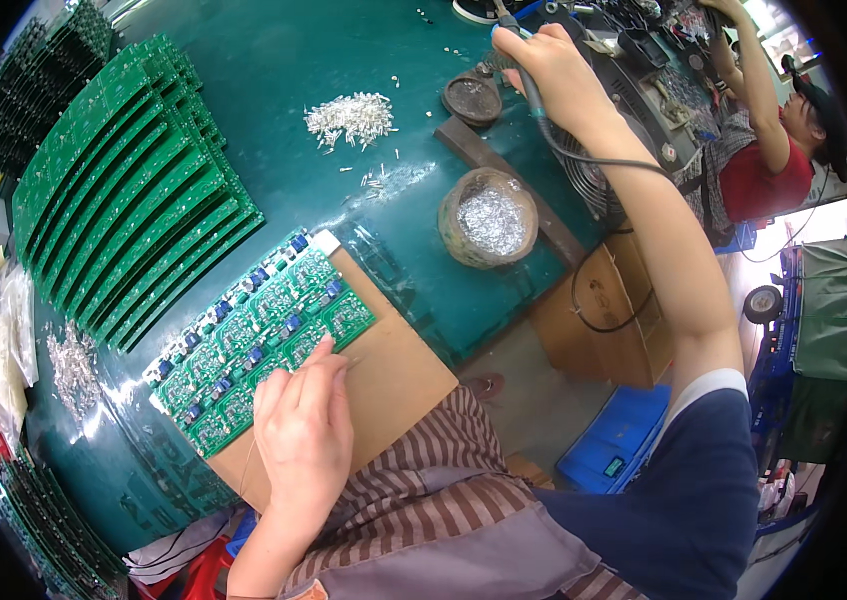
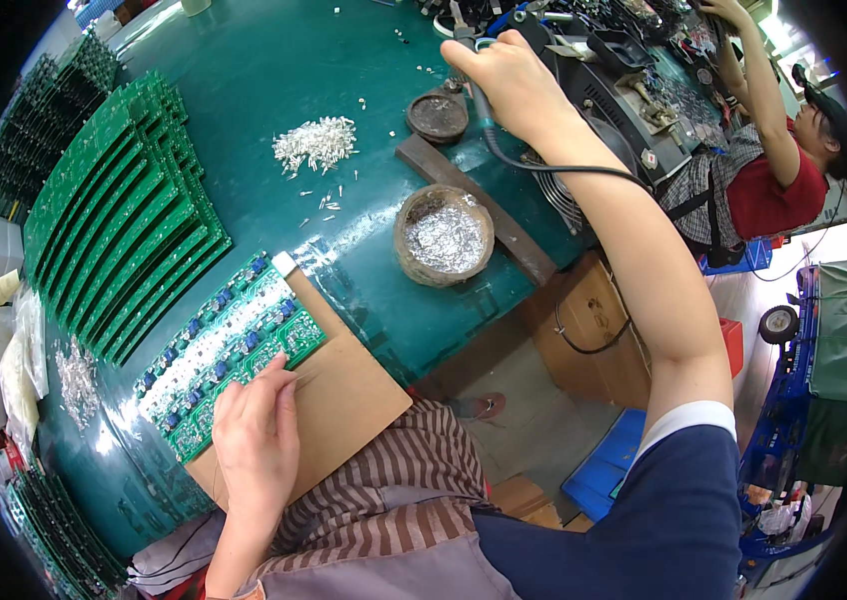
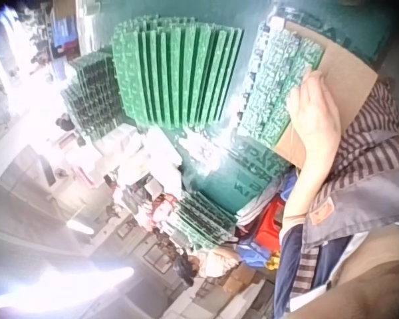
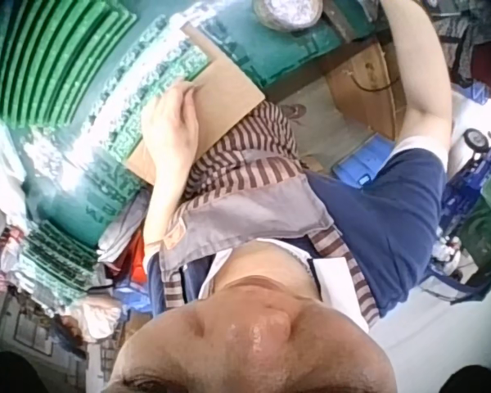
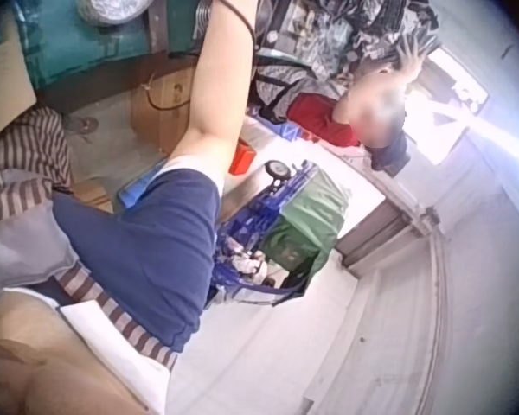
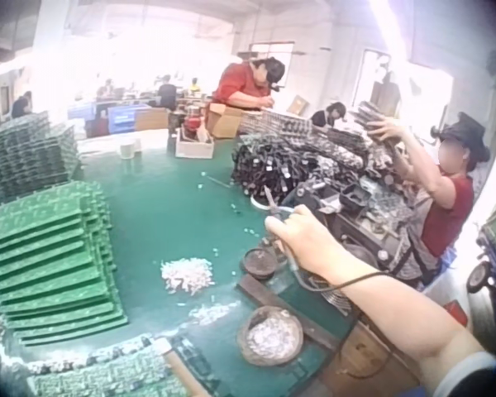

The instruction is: The person solders components onto circuit boards using a soldering iron and solder wire, sets each completed board aside, and positions new circuit boards on a cardboard sheet to solder.

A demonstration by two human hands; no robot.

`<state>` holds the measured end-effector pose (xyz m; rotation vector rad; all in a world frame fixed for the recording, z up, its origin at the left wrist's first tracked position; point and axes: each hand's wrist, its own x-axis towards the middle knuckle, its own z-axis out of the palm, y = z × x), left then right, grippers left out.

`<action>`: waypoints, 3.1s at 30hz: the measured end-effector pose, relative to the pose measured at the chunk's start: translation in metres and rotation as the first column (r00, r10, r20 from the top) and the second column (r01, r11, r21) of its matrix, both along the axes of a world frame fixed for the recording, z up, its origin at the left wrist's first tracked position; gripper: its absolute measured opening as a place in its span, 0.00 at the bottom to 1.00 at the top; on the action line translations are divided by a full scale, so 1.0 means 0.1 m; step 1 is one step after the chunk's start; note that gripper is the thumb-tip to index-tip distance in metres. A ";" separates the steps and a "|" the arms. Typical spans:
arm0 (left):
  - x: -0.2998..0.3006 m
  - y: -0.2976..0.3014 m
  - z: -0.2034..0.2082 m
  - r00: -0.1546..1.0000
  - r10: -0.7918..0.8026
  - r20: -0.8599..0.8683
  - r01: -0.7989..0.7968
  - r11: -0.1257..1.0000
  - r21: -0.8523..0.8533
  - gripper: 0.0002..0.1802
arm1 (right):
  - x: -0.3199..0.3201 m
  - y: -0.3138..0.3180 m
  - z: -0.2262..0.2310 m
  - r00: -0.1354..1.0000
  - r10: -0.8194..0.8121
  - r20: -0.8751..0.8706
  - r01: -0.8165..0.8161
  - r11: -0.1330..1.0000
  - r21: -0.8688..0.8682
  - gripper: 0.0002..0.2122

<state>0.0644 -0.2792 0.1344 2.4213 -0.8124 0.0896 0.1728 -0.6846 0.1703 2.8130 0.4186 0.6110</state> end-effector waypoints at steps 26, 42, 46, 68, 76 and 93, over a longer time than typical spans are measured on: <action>0.00 0.03 0.01 0.999 0.004 -0.049 -0.004 1.000 0.000 0.06 | -0.23 0.60 -0.26 0.925 0.172 -0.340 0.013 0.877 0.480 0.17; 0.04 0.05 0.00 0.998 -0.006 -0.061 0.005 1.000 -0.012 0.06 | -1.25 0.50 -0.31 0.970 0.048 0.237 -0.114 0.955 0.272 0.16; 0.04 0.03 0.02 0.997 -0.018 -0.074 0.016 1.000 -0.018 0.05 | -1.97 0.56 -0.66 0.943 -0.120 0.309 0.019 0.950 0.311 0.23; 0.04 0.05 0.04 0.993 -0.041 -0.109 0.041 0.999 -0.009 0.04 | -2.17 0.62 -1.25 0.699 -0.446 0.559 0.269 0.889 0.372 0.20; 0.05 0.05 0.02 0.994 -0.017 -0.108 0.015 1.000 -0.015 0.04 | -2.13 0.59 -1.33 0.616 -0.531 0.582 0.299 0.841 0.451 0.20; 0.11 0.06 0.02 0.995 -0.070 -0.076 0.069 0.997 -0.018 0.04 | -1.97 0.75 -1.24 0.434 -0.804 0.406 0.233 0.535 0.812 0.20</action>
